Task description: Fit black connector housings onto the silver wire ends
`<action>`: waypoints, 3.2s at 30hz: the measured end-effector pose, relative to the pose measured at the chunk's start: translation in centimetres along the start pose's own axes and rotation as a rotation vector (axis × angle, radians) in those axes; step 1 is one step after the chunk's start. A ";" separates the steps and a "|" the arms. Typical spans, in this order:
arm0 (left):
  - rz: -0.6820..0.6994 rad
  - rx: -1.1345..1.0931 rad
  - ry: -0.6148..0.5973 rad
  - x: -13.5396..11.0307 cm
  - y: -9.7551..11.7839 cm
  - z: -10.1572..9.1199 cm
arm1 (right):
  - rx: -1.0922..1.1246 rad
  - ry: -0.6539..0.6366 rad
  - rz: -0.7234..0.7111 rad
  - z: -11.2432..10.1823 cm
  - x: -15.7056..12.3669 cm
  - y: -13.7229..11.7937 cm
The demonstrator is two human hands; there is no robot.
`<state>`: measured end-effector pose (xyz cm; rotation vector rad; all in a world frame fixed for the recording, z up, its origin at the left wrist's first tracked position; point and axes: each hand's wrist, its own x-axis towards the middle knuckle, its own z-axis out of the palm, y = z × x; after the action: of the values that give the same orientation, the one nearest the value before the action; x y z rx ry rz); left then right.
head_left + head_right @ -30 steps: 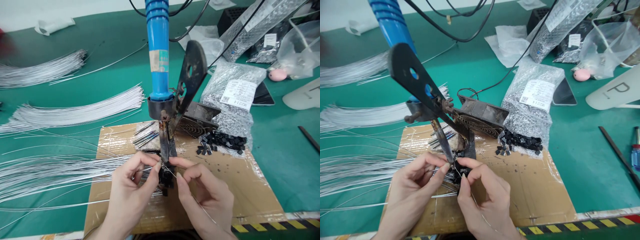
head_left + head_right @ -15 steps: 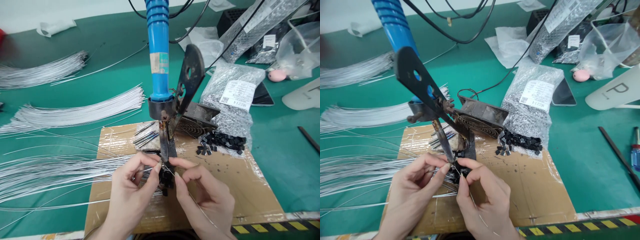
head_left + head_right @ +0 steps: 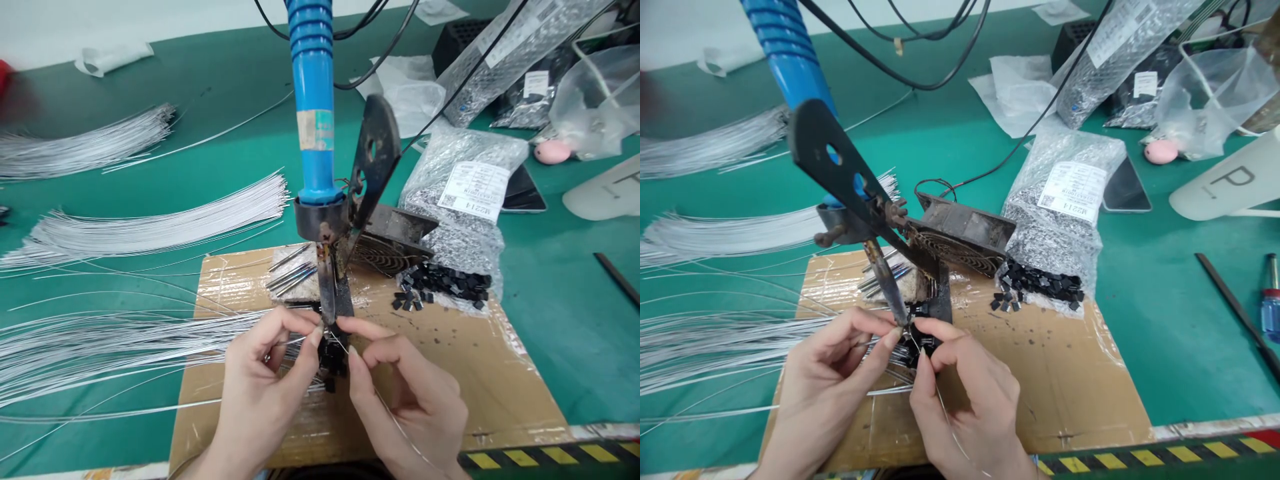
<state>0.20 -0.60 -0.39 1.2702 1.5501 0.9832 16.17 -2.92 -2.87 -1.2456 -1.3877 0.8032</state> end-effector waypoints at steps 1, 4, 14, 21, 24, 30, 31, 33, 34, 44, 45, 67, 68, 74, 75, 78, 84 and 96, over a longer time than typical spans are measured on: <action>-0.007 0.002 0.000 0.0 0.0 0.0 | -0.003 0.008 -0.004 0.0 0.0 0.0; -0.015 0.012 -0.005 -0.2 -0.1 -0.1 | -0.001 0.028 -0.011 0.2 0.1 0.0; -0.037 -0.006 0.055 -0.5 0.2 0.2 | -0.002 0.087 -0.027 0.8 -0.1 0.3; -0.006 0.056 0.007 -0.2 -0.2 -0.1 | -0.038 0.089 -0.028 0.7 0.0 0.2; -0.014 0.046 0.018 -0.2 -0.1 0.0 | -0.037 0.089 -0.031 0.6 0.0 0.3; -0.002 0.031 0.022 -0.3 -0.1 0.0 | -0.040 0.081 -0.039 0.6 0.1 0.2; -0.002 0.033 0.023 -0.3 -0.1 0.0 | -0.041 0.081 -0.042 0.5 0.1 0.2; -0.002 0.030 0.025 -0.3 -0.2 -0.1 | -0.042 0.081 -0.047 0.5 0.1 0.1; -0.002 0.027 0.026 -0.3 -0.2 -0.1 | -0.042 0.080 -0.047 0.5 0.1 0.1; -0.032 -0.019 0.090 -0.5 0.4 0.5 | -0.024 0.080 -0.046 0.6 -0.1 0.1; -0.027 -0.007 0.080 -0.5 0.3 0.4 | -0.027 0.077 -0.054 0.5 -0.1 0.1; 0.043 0.060 0.043 -0.6 -0.2 0.1 | -0.158 0.074 -0.241 0.7 0.2 0.1; 0.046 0.061 0.032 -0.6 -0.3 0.0 | -0.156 0.071 -0.238 0.7 0.3 0.1; 0.053 0.069 0.007 -0.5 -0.8 -0.1 | -0.136 0.108 -0.281 0.6 0.5 0.1; 0.060 0.067 0.011 -0.4 -0.8 0.0 | -0.133 0.108 -0.283 0.6 0.5 0.2; 0.084 0.064 0.017 -0.3 -0.8 0.0 | -0.127 0.110 -0.289 0.7 0.6 0.2; 0.116 0.074 0.019 -0.4 -0.9 0.0 | -0.127 0.120 -0.304 0.7 0.5 0.2; 0.166 0.131 0.039 -0.5 -1.3 0.1 | -0.136 0.115 -0.309 0.9 0.3 0.3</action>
<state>-0.02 -1.31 -1.59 1.4985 1.5799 1.0294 15.38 -2.38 -3.31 -1.1238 -1.5135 0.4238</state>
